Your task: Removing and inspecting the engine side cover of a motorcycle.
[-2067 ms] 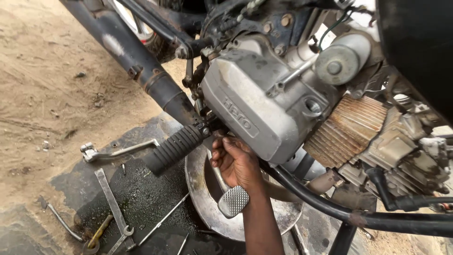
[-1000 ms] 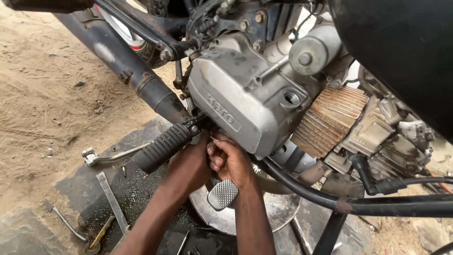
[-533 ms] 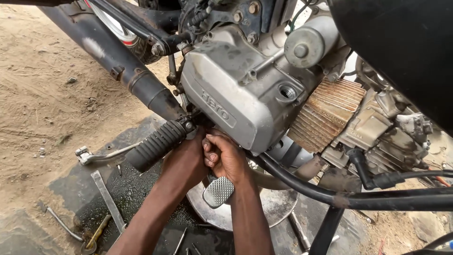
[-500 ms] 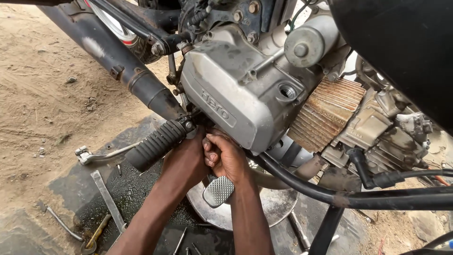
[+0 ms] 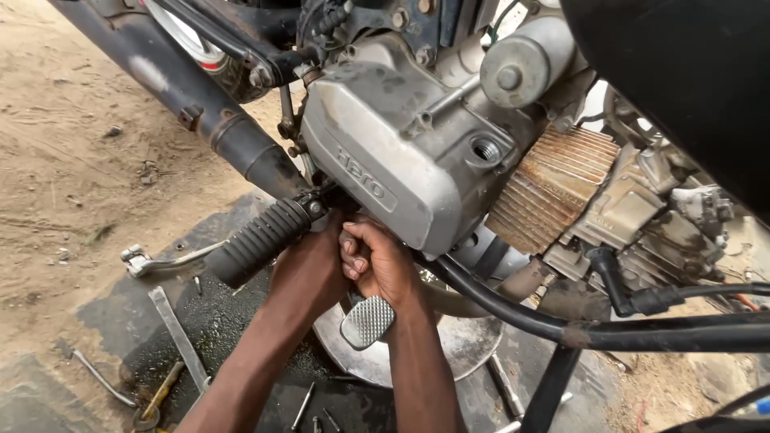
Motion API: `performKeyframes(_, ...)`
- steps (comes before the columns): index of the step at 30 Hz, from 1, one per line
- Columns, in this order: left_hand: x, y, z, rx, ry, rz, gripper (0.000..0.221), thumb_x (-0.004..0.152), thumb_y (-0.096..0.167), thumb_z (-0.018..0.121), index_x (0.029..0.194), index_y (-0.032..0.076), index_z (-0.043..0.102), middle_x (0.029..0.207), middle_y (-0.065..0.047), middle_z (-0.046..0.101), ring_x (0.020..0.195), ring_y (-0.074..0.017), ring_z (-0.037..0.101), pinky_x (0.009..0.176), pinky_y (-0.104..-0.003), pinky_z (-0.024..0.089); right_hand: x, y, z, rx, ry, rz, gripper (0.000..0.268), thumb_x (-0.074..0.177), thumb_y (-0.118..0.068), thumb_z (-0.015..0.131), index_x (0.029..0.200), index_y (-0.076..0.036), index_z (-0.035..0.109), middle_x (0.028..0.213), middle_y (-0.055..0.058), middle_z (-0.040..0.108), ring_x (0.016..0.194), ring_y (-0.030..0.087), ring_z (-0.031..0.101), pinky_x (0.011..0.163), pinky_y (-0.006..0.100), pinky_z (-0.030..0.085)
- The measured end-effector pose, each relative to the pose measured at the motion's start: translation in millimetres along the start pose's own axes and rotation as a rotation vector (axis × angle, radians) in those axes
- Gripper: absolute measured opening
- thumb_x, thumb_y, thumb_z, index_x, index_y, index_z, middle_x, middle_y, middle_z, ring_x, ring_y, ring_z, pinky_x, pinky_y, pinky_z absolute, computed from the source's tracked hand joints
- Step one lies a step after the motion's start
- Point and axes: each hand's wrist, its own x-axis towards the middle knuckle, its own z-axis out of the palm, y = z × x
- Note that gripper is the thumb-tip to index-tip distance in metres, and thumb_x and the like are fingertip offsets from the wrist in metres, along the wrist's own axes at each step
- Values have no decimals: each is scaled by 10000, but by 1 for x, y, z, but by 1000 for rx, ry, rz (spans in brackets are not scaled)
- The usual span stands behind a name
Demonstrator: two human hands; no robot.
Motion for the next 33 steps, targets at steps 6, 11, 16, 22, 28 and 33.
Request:
performKeyframes(6, -12, -7, 11, 82, 81, 25, 465, 863, 193, 634, 1296, 81, 508, 842, -187, 720, 763, -374, 726, 647, -474, 581, 8, 9, -20, -34, 6, 7, 223, 1040, -142, 575, 833, -64, 544, 658, 13, 567, 457, 60, 484, 446, 236, 425)
performKeyframes(11, -6, -18, 27, -8, 66, 10, 377, 811, 193, 692, 1168, 110, 604, 854, -139, 749, 789, -334, 734, 671, -452, 579, 10, 3, -11, 19, 101, 131, 167, 991, -147, 596, 837, -108, 548, 647, -4, 570, 423, 59, 447, 408, 241, 379)
performKeyframes(16, -3, -12, 12, -78, 25, -71, 227, 874, 170, 633, 1097, 129, 645, 874, -46, 774, 764, -236, 757, 657, -373, 588, 9, 8, -11, 20, 54, 43, 151, 999, -140, 613, 878, -130, 523, 677, -5, 565, 465, 58, 450, 451, 249, 392)
performKeyframes(22, -7, 0, 5, 59, 23, -34, 279, 936, 175, 608, 1189, 61, 578, 787, -92, 722, 670, -263, 737, 570, -377, 579, 9, 4, -5, -75, 206, 34, 77, 959, -125, 604, 891, -126, 568, 648, -6, 568, 428, 54, 463, 385, 218, 364)
performKeyframes(28, -4, -13, 18, -42, 90, 69, 408, 846, 147, 661, 1216, 20, 546, 692, -142, 708, 604, -305, 722, 528, -408, 571, 10, -3, 3, -10, 146, 148, 204, 956, -117, 611, 779, -119, 509, 592, -3, 544, 368, 68, 432, 347, 246, 366)
performKeyframes(33, -1, 0, 5, 13, 13, 4, 257, 892, 185, 656, 1096, 51, 575, 745, -119, 714, 651, -306, 735, 571, -418, 591, 3, 1, 1, -73, 126, -51, 158, 968, -113, 625, 830, -109, 548, 609, -21, 535, 406, 42, 447, 373, 224, 377)
